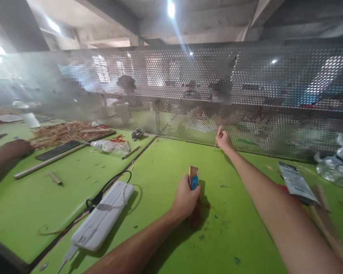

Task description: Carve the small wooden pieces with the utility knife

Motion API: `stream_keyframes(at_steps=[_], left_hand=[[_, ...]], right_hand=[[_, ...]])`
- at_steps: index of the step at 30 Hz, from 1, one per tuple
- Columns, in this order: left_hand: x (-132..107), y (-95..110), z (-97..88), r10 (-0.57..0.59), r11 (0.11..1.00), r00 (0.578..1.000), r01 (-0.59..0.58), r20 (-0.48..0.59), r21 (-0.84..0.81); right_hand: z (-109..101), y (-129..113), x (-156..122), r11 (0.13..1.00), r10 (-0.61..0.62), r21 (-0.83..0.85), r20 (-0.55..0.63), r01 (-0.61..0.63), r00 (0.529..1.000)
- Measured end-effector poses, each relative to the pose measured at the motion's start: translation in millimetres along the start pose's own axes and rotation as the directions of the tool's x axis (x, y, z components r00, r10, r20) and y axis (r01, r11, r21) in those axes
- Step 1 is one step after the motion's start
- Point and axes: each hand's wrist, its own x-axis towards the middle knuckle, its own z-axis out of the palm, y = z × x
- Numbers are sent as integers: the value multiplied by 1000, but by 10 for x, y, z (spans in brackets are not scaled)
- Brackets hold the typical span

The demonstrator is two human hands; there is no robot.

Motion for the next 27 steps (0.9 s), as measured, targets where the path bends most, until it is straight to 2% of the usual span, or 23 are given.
stream_keyframes(at_steps=[3,6,8,10,13,16,20,22,24,25,27], left_hand=[[4,-3,0,-1,1000,1000,1,3,-20],[6,-18,-2,16,1000,1000,-15,15,-24],[5,-28,-5,8,1000,1000,-7,30,-27],[6,-26,-11,7,1000,1000,-6,27,-23],[6,11,-22,29,999,1000,-29,10,-33],[-1,72,-37,50,998,999,-50,6,-39],[-5,119,-72,53,998,999,-53,12,-24],[-2,121,-91,57,998,998,-56,25,-31],[1,119,-104,76,996,996,-74,39,-42],[1,118,-107,84,996,996,-82,44,-43],[0,118,-107,100,994,994,-98,47,-43]], right_hand=[[31,44,-67,998,60,-33,-60,-62,996],[1,72,-199,996,64,-53,-48,-66,997],[-92,97,-318,997,33,-71,-16,-35,999],[-271,131,-457,995,-10,-98,25,13,1000],[-720,211,-707,986,-55,-154,96,69,994],[-1373,378,-1007,969,-34,-238,147,69,989],[-2407,787,-1436,914,86,-405,142,-21,986],[-2845,1012,-1635,785,232,-604,83,-136,969],[-3112,1181,-1806,708,290,-677,19,-201,957],[-3163,1233,-1877,704,288,-677,-2,-213,958],[-3108,1263,-1979,765,214,-623,9,-162,977]])
